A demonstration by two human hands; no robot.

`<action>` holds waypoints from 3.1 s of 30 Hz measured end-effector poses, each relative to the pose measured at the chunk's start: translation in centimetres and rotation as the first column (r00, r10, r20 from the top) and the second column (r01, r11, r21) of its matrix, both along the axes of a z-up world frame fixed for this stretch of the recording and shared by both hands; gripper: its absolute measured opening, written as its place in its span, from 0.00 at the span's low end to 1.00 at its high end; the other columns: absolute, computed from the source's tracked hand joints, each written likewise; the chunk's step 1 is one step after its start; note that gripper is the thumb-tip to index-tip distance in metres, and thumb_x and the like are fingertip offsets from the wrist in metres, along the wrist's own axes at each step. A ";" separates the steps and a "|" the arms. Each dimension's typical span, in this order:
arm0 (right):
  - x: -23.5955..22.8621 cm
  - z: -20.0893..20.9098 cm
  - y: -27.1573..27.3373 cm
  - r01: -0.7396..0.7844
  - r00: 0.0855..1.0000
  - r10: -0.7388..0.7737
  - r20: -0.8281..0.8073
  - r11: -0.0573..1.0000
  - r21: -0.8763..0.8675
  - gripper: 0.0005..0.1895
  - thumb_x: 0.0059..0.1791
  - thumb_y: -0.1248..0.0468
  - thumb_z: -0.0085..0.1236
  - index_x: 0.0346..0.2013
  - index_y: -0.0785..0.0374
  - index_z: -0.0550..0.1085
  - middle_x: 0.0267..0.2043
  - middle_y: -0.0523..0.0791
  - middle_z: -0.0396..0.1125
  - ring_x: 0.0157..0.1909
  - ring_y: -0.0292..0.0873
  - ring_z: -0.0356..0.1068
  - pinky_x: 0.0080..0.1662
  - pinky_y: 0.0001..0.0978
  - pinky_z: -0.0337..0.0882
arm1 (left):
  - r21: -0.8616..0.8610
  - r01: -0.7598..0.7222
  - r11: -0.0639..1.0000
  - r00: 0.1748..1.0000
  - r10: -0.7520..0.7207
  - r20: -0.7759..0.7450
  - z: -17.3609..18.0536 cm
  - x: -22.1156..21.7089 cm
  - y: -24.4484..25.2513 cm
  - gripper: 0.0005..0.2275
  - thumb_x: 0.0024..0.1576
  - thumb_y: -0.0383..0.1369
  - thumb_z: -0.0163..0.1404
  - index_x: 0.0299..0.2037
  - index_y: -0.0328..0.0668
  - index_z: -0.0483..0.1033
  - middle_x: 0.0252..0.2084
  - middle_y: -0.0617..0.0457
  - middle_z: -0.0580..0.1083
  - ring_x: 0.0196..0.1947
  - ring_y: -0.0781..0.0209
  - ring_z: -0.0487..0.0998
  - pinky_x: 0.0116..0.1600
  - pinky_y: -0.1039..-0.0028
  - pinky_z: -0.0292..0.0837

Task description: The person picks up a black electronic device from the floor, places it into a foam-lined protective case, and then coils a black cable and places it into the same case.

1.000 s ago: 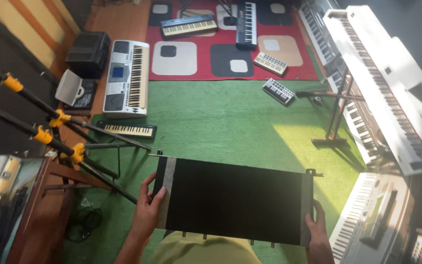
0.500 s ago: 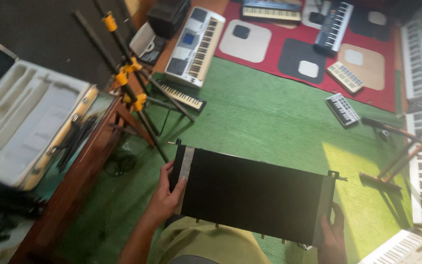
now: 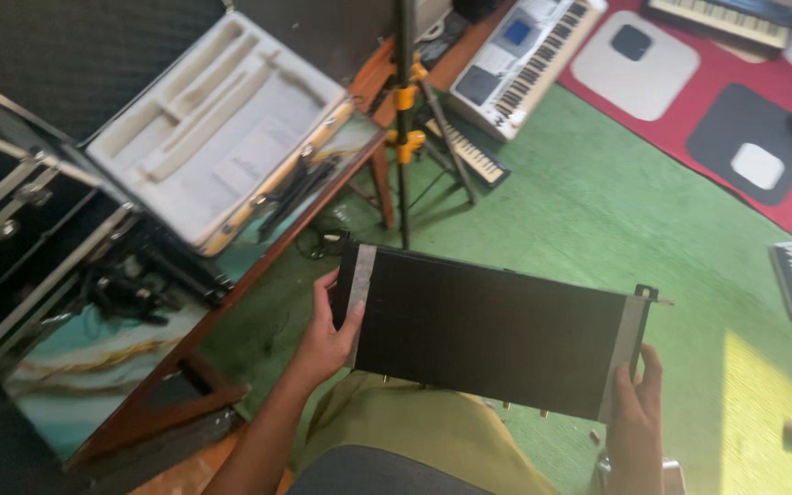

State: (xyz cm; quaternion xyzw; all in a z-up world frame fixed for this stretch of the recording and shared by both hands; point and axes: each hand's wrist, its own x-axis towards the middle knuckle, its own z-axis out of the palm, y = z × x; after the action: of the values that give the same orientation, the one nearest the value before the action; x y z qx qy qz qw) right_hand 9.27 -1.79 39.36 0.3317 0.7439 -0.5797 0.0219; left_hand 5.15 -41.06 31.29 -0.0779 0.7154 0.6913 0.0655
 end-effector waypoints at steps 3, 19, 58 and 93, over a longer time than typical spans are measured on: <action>-2.8 -2.5 -2.3 -0.103 0.990 0.098 -0.104 0.994 -0.042 0.29 0.58 0.62 0.39 0.74 0.62 0.52 0.65 0.52 0.62 0.62 0.44 0.64 0.58 0.37 0.65 | -0.050 -0.071 0.996 0.997 0.070 -0.025 -1.0 0.0 -3.3 0.26 0.63 0.31 0.50 0.68 0.36 0.51 0.59 0.41 0.68 0.59 0.54 0.70 0.64 0.65 0.65; -20.4 -8.3 -13.6 -0.687 0.726 0.659 -0.197 0.708 -0.164 0.29 0.58 0.65 0.45 0.73 0.72 0.56 0.72 0.51 0.59 0.72 0.44 0.59 0.68 0.35 0.58 | -0.152 -0.590 0.793 0.802 0.597 -0.003 -2.6 5.3 -10.3 0.32 0.62 0.32 0.53 0.74 0.32 0.50 0.67 0.40 0.66 0.67 0.54 0.67 0.69 0.67 0.60; -44.8 -18.9 -32.7 -0.890 0.451 0.867 -0.212 0.455 -0.031 0.26 0.58 0.68 0.52 0.71 0.75 0.61 0.68 0.51 0.64 0.68 0.43 0.64 0.68 0.32 0.61 | -0.369 -0.800 0.474 0.553 0.821 -0.145 -12.6 -7.2 -20.5 0.27 0.63 0.31 0.56 0.71 0.30 0.62 0.69 0.39 0.65 0.70 0.49 0.65 0.73 0.63 0.59; -58.0 -34.8 -43.4 -0.966 0.209 0.951 -0.229 0.237 0.102 0.25 0.59 0.70 0.54 0.69 0.74 0.63 0.63 0.55 0.69 0.63 0.43 0.69 0.63 0.32 0.67 | -0.424 -0.824 0.377 0.456 0.884 -0.101 -23.2 -17.5 -28.7 0.26 0.61 0.25 0.56 0.70 0.33 0.63 0.63 0.40 0.71 0.63 0.50 0.75 0.66 0.67 0.69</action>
State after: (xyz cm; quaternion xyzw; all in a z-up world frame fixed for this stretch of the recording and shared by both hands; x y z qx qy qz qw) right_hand -48.74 -45.15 4.56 -0.2726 0.7672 -0.5008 0.2938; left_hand -12.38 -69.73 8.13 -0.4970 0.6928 0.4484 -0.2683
